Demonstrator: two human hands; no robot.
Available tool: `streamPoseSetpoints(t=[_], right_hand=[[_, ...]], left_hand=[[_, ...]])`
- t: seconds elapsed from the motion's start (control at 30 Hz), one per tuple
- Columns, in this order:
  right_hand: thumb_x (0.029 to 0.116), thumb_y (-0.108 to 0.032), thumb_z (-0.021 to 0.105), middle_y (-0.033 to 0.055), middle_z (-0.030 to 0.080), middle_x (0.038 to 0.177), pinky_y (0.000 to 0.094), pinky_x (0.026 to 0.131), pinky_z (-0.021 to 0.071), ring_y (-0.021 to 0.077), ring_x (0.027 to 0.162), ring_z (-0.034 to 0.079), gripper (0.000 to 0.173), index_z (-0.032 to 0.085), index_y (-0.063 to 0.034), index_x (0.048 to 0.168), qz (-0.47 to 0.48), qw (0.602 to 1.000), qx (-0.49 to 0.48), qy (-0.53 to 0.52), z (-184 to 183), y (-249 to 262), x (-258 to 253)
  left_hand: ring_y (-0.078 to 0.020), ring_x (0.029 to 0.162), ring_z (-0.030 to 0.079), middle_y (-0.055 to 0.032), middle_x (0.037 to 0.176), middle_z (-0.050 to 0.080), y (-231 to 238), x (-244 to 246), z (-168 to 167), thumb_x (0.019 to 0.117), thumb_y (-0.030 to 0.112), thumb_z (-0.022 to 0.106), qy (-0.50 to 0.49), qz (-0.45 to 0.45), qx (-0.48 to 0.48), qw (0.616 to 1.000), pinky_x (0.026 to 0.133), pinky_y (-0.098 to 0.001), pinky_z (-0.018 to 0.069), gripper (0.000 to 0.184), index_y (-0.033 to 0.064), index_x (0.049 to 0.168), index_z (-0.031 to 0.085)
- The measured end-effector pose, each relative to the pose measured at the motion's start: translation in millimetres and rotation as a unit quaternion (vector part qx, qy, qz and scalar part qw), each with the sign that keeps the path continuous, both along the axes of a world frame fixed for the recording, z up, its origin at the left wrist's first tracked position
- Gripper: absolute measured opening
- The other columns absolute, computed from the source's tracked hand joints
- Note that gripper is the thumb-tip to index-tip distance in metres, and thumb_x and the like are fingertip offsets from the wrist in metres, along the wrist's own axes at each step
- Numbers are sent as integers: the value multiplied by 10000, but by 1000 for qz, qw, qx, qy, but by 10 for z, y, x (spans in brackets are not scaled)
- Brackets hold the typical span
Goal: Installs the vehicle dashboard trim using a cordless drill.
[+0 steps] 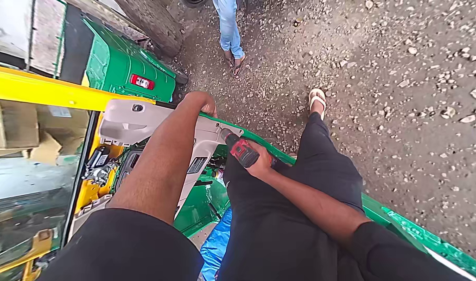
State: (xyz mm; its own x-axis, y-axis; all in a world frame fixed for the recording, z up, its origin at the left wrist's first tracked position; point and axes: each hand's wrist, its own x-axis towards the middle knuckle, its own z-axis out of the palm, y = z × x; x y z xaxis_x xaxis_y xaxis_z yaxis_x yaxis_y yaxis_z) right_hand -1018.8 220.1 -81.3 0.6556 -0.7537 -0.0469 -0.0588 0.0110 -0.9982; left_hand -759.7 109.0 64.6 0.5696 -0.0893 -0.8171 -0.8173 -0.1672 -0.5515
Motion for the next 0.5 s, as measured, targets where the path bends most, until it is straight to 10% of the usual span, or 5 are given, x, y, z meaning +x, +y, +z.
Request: streamPoseSetpoints(t=[0.5], right_hand=[[810, -383, 772, 6, 761, 1039, 491, 821, 594, 172, 952, 726, 410, 742, -181, 1165, -2, 1000, -31, -2, -37, 53, 49]], left_hand=[[-359, 984, 674, -170, 966, 714, -2, 64, -15, 921, 514, 675, 1, -41, 12, 999, 816, -640, 501, 379, 152, 945, 783]])
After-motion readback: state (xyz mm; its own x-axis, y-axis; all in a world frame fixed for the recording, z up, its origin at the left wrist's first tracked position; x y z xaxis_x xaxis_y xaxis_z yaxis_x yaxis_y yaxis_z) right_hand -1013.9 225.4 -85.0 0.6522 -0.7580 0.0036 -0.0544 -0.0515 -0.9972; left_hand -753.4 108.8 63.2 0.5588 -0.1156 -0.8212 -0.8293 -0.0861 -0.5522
